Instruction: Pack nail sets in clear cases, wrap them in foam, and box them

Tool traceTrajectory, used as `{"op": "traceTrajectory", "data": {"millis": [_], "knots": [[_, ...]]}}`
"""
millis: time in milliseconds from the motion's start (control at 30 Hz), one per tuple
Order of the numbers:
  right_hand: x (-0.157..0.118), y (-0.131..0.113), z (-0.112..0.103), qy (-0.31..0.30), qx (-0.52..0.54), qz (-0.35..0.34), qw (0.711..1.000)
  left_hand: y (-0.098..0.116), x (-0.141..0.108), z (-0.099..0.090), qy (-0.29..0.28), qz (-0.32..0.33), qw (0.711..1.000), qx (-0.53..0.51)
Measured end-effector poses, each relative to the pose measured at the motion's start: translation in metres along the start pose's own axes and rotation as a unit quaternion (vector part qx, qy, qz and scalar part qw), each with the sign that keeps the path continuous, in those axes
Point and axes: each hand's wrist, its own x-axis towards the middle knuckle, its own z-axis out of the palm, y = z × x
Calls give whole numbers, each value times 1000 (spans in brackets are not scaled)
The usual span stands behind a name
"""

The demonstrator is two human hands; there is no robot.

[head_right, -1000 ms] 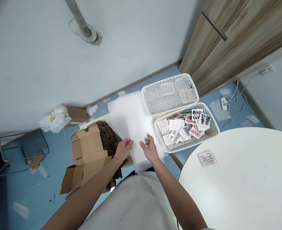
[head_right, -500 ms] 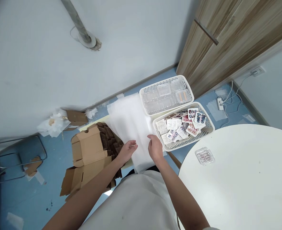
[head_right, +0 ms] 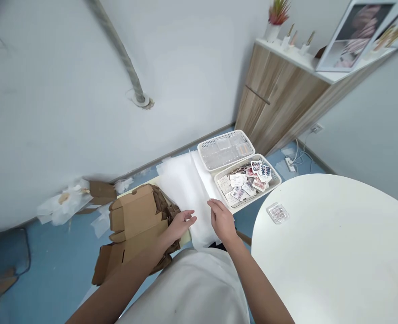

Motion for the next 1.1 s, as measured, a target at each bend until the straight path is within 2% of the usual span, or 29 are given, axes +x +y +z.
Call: {"op": "traceTrajectory", "data": {"millis": [200, 300, 367, 467, 567, 633, 700, 767, 867, 1000, 1100], "knots": [[-53, -15, -32, 95, -36, 63, 993, -3, -31, -5, -24, 71, 997, 0], [-92, -24, -49, 148, -43, 99, 983, -11, -43, 3, -43, 99, 994, 9], [-124, -33, -59, 189, -39, 137, 972, -17, -51, 15, -64, 97, 993, 18], [-175, -48, -71, 237, -16, 210, 948, -24, -64, 42, -117, 88, 989, 9], [-221, -60, -79, 285, 7, 272, 919, -24, -76, 75, -179, 133, 974, -26], [-245, -63, -82, 319, 13, 301, 899, -23, -82, 97, -184, 184, 965, -24], [-266, -63, -85, 345, 11, 326, 880, -20, -88, 115, -161, 232, 959, 11], [-285, -61, -86, 363, 13, 349, 864, -18, -93, 132, -138, 276, 950, 48], [-314, -54, -88, 388, 25, 387, 836, -13, -101, 157, -138, 340, 928, 62], [-353, -39, -92, 396, 36, 434, 808, -7, -112, 202, -160, 398, 899, 86], [-382, -20, -99, 382, 49, 467, 796, -5, -115, 241, -192, 405, 882, 146]]}}
